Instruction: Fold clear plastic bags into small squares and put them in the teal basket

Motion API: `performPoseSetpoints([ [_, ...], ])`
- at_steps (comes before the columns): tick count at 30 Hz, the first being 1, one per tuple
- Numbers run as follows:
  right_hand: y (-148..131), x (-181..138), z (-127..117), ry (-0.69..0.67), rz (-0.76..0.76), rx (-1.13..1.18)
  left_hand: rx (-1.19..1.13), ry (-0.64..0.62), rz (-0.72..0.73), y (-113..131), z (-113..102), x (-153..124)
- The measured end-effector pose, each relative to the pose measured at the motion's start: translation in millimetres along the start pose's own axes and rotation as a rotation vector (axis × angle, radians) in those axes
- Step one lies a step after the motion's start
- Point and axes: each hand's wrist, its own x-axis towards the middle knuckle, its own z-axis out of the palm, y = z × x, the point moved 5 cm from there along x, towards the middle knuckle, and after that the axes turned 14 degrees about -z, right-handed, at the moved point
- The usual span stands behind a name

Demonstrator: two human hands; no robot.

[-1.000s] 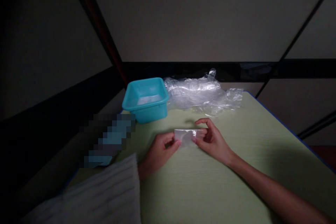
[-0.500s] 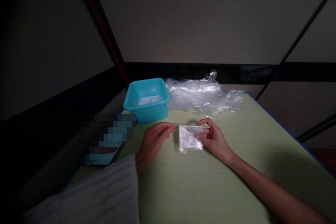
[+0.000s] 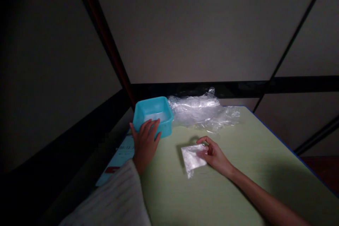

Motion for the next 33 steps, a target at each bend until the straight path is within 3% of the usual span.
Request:
performPoseSetpoints([
  [10,1.6,0.0,-7.6,-0.084,0.036,-0.118,-0.178,0.065,0.014,-5.9,-6.8,-2.7],
  [14,-6.0,7.5,-20.3,0.002,0.000,-0.099,-0.218,0.094,0.057,2.6,-20.7,-11.2],
  [18,-42.3,25.5,-25.5,0.117,-0.113,-0.098,-0.299,0.158,0.234,19.4,-42.1,-27.3],
  [24,-127.0,57.8,-7.2,0.134,-0.397,-0.161,-0.410,0.179,0.423,42.3,-63.6,-51.2],
  [26,-147.4,65.0,2.1,0.108,-0.492,-0.299,-0.445,0.160,0.449,47.2,-66.9,-56.5],
  [28,-158.1,70.3,15.1,-0.002,-0.558,-0.486,-0.466,0.134,0.465,50.0,-68.6,-60.3],
  [31,-154.7,75.1,33.2,-0.222,-0.577,-0.723,-0.464,0.119,0.477,50.7,-69.2,-63.6],
  [33,-146.9,77.3,38.5,-0.292,-0.575,-0.783,-0.460,0.116,0.484,50.0,-69.1,-64.5],
])
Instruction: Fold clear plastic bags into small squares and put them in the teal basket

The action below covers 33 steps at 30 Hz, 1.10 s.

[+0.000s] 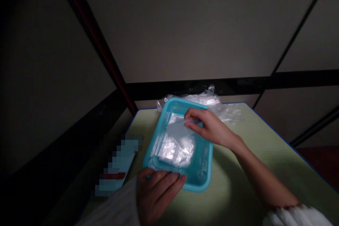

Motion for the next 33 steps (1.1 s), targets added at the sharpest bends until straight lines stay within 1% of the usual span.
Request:
performPoseSetpoints([
  [3,7.2,-0.2,7.1,-0.006,-0.007,-0.032,-0.010,-0.022,0.000,-1.6,0.1,-1.0],
  [7,10.5,0.0,5.0,0.013,-0.041,-0.109,-0.011,-0.031,0.012,-2.7,-1.6,-2.3],
  [11,12.9,-1.8,-3.7,0.064,0.024,-0.165,-0.038,-0.033,0.015,-4.7,-3.3,-4.9],
  [13,15.4,-2.8,-6.0,0.096,0.080,-0.125,-0.051,-0.048,0.026,-5.6,-2.5,-6.9],
  [15,18.2,-3.1,-5.8,0.126,0.124,-0.031,-0.056,-0.044,0.024,-6.9,-1.9,-8.5],
  [19,21.5,-2.0,-2.9,0.158,0.149,0.138,-0.053,-0.025,0.013,-7.5,0.2,-9.2],
  [22,21.9,-1.9,-1.2,0.132,0.148,0.128,-0.070,-0.022,-0.001,-6.9,1.4,-8.2],
  [26,17.7,-3.1,-1.8,0.082,0.106,0.007,-0.078,-0.009,0.001,-5.8,1.6,-7.6],
  [29,12.0,-4.0,-0.3,-0.010,0.058,-0.061,-0.099,-0.025,0.002,-5.4,2.4,-7.8],
  [33,7.3,-5.2,4.1,-0.150,0.037,-0.045,-0.089,-0.040,-0.003,-5.9,3.3,-7.0],
])
